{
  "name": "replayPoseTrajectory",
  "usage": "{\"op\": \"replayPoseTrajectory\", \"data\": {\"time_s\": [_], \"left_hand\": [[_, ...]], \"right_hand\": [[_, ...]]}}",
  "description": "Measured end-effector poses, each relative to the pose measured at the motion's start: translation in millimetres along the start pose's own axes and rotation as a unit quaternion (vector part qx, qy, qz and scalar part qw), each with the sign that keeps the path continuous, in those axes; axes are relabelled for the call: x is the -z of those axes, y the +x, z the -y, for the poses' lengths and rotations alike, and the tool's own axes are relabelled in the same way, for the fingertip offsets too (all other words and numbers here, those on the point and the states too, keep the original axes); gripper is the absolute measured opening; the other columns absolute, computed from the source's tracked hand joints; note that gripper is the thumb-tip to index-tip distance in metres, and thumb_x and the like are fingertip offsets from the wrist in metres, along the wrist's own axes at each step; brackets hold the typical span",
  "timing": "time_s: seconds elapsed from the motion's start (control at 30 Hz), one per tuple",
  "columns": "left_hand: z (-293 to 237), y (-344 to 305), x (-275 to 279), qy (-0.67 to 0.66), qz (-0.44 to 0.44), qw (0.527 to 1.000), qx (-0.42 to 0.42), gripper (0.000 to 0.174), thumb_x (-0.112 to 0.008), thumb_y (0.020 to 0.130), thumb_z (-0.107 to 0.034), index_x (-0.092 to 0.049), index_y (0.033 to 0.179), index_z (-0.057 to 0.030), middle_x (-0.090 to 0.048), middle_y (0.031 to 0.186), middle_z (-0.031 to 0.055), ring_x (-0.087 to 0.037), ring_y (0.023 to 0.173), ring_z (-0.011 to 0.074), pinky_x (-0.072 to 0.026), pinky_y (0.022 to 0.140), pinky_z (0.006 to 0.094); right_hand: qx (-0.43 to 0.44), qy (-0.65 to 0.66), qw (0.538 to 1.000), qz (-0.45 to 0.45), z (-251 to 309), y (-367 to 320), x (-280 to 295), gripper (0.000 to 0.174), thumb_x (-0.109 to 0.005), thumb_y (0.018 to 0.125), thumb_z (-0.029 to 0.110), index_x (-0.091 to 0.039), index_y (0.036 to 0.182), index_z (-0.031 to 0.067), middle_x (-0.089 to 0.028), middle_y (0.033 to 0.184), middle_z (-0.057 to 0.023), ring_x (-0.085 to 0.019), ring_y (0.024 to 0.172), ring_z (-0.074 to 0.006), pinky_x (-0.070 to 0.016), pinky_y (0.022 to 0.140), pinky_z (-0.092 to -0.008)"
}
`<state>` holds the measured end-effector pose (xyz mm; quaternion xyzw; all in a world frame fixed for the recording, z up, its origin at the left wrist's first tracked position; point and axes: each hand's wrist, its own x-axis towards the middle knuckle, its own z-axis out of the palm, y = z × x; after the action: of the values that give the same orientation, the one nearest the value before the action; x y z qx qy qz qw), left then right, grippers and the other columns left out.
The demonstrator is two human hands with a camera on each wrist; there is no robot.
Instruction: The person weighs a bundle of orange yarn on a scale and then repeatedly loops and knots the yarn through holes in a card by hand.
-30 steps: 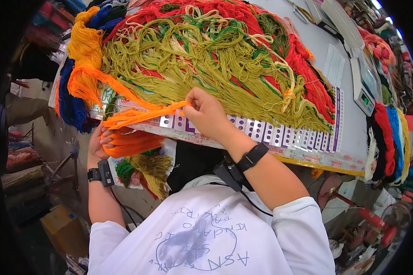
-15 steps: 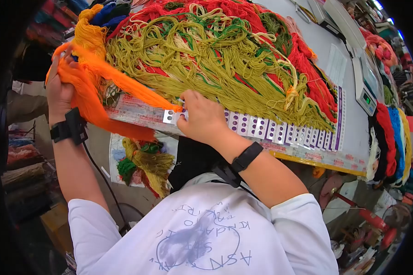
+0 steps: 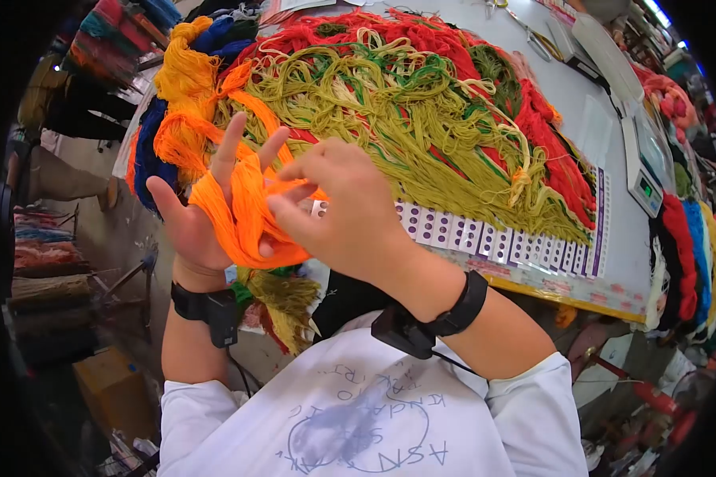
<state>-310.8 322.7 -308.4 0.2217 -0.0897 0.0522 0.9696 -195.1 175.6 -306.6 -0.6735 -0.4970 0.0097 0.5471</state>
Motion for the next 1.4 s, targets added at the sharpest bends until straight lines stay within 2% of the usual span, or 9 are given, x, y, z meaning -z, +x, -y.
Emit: {"op": "replayPoseTrajectory", "data": {"time_s": [0.27, 0.43, 0.57, 0.77, 1.0, 1.07, 1.13, 1.3, 1.4], "left_hand": [[22, -1, -5, 0.063, -0.041, 0.997, 0.032, 0.11, -0.043, 0.069, -0.083, -0.004, 0.148, -0.0174, -0.011, 0.15, 0.0222, -0.035, 0.129, 0.0379, -0.0367, 0.101, 0.0483], [10, -20, 25, -0.02, 0.048, 0.995, 0.084, 0.1, -0.042, 0.076, -0.076, -0.01, 0.147, -0.013, -0.017, 0.146, 0.0239, -0.039, 0.125, 0.0398, -0.0413, 0.094, 0.0521], [-40, -82, 75, -0.082, 0.052, 0.995, -0.012, 0.067, -0.039, 0.092, -0.055, -0.031, 0.137, -0.0063, -0.043, 0.113, 0.0138, -0.051, 0.086, 0.0265, -0.048, 0.07, 0.04], [-116, -143, 64, 0.002, -0.1, 0.968, -0.229, 0.043, -0.046, 0.095, -0.031, -0.047, 0.127, -0.0027, -0.041, 0.094, 0.0038, -0.045, 0.075, 0.0126, -0.0445, 0.064, 0.0291], [-54, -44, 47, -0.044, -0.043, 0.987, -0.149, 0.037, -0.046, 0.095, -0.023, -0.048, 0.125, -0.0022, -0.042, 0.092, 0.0013, -0.043, 0.072, 0.0108, -0.0418, 0.06, 0.0255], [-28, -26, 44, 0.106, -0.187, 0.975, -0.056, 0.034, -0.044, 0.095, -0.021, -0.05, 0.123, -0.0019, -0.042, 0.087, 0.0008, -0.044, 0.069, 0.0101, -0.0413, 0.057, 0.0234], [-42, -33, 50, 0.044, -0.139, 0.984, -0.107, 0.028, -0.043, 0.095, -0.017, -0.052, 0.117, -0.0019, -0.042, 0.083, 0.0002, -0.044, 0.067, 0.0094, -0.0402, 0.055, 0.0233], [-171, -153, 84, -0.064, -0.127, 0.94, -0.311, 0.012, -0.04, 0.091, -0.003, -0.048, 0.082, -0.0063, -0.04, 0.068, -0.0013, -0.044, 0.061, 0.0075, -0.0396, 0.056, 0.0224], [-232, -257, 108, -0.037, -0.198, 0.867, -0.457, 0.019, -0.044, 0.086, 0.002, -0.054, 0.101, -0.0026, -0.041, 0.07, -0.0002, -0.045, 0.064, 0.0097, -0.0393, 0.059, 0.0223]], "right_hand": [[-0.133, 0.075, 0.983, 0.099, 3, -5, 9, 0.012, -0.069, 0.075, 0.015, -0.065, 0.081, 0.0047, -0.062, 0.084, -0.0066, -0.057, 0.078, -0.0176, -0.0446, 0.069, -0.03], [-0.397, 0.516, 0.758, 0.043, -1, 1, 28, 0.012, -0.057, 0.089, 0.014, -0.061, 0.091, 0.0033, -0.062, 0.077, -0.0036, -0.054, 0.063, -0.0098, -0.044, 0.056, -0.0248], [-0.387, 0.554, 0.723, -0.143, -34, -1, 158, 0.012, -0.05, 0.094, 0.015, -0.054, 0.085, 0.009, -0.03, 0.058, 0.0071, -0.029, 0.047, -0.0025, -0.0252, 0.043, -0.0189], [-0.119, 0.305, 0.914, -0.239, 5, -86, 506, 0.03, -0.038, 0.097, 0.007, -0.045, 0.123, -0.0073, -0.03, 0.06, 0.0036, -0.028, 0.046, -0.0036, -0.025, 0.045, -0.0173], [-0.333, 0.152, 0.893, -0.262, 13, -24, 294, 0.034, -0.047, 0.096, 0.019, -0.048, 0.125, -0.0004, -0.027, 0.062, 0.0078, -0.025, 0.049, -0.002, -0.0207, 0.043, -0.0162], [-0.372, 0.09, 0.896, -0.224, -7, -23, 209, 0.03, -0.054, 0.092, 0.022, -0.059, 0.113, -0.0003, -0.038, 0.062, 0.0079, -0.028, 0.047, 0.0014, -0.0216, 0.04, -0.0157], [-0.411, 0.293, 0.856, -0.108, -24, -25, 180, 0.029, -0.053, 0.093, 0.021, -0.058, 0.112, -0.0002, -0.035, 0.061, 0.0081, -0.029, 0.047, 0.0, -0.0227, 0.039, -0.0163], [-0.317, 0.443, 0.797, -0.262, -62, -42, 290, 0.026, -0.046, 0.096, 0.017, -0.051, 0.115, -0.0007, -0.03, 0.061, 0.0061, -0.026, 0.046, -0.0025, -0.0239, 0.038, -0.018], [-0.24, 0.457, 0.804, -0.296, -77, -80, 424, 0.031, -0.044, 0.096, 0.016, -0.049, 0.119, -0.0033, -0.031, 0.063, 0.003, -0.028, 0.051, -0.0063, -0.0241, 0.044, -0.0202]]}}
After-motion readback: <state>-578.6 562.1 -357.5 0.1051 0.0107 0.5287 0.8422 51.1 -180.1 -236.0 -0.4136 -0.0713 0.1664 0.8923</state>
